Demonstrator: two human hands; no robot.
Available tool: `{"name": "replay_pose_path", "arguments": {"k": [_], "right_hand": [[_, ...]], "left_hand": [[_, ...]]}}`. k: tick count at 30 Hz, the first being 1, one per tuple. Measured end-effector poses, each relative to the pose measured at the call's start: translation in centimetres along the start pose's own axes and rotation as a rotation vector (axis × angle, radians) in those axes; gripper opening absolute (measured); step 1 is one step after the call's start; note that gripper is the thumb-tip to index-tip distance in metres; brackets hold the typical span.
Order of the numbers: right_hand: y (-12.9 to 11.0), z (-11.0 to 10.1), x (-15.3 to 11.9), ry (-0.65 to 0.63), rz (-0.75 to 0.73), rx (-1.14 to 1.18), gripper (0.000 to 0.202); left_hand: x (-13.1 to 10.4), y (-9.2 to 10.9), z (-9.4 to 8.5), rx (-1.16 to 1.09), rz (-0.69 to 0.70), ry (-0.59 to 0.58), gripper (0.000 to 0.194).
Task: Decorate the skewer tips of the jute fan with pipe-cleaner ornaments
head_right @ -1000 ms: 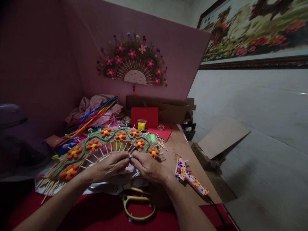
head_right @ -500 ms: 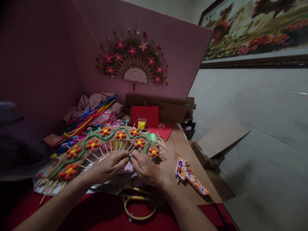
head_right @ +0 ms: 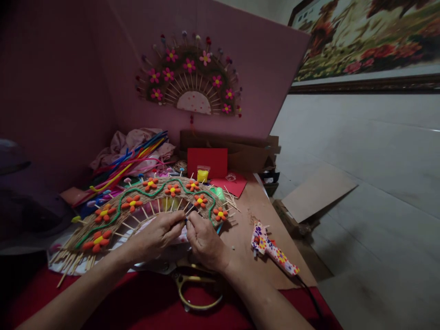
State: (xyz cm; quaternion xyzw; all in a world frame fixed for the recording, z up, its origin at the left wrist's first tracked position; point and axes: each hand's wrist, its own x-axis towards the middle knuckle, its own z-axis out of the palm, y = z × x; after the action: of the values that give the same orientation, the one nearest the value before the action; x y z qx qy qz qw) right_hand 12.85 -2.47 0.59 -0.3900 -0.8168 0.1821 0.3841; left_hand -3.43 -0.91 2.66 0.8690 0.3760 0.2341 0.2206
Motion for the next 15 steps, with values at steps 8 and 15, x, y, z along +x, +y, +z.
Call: {"name": "replay_pose_path", "arguments": {"k": [8, 15], "right_hand": [[0.5, 0.4, 0.0, 0.025, -0.026, -0.055, 0.016], [0.4, -0.7, 0.6, 0.006, 0.031, -0.017, 0.022]], "left_hand": [[0.1, 0.3, 0.4, 0.025, -0.082, 0.034, 0.018], [0.5, -0.3, 0.4, -0.377, -0.095, 0.006, 0.025]]}}
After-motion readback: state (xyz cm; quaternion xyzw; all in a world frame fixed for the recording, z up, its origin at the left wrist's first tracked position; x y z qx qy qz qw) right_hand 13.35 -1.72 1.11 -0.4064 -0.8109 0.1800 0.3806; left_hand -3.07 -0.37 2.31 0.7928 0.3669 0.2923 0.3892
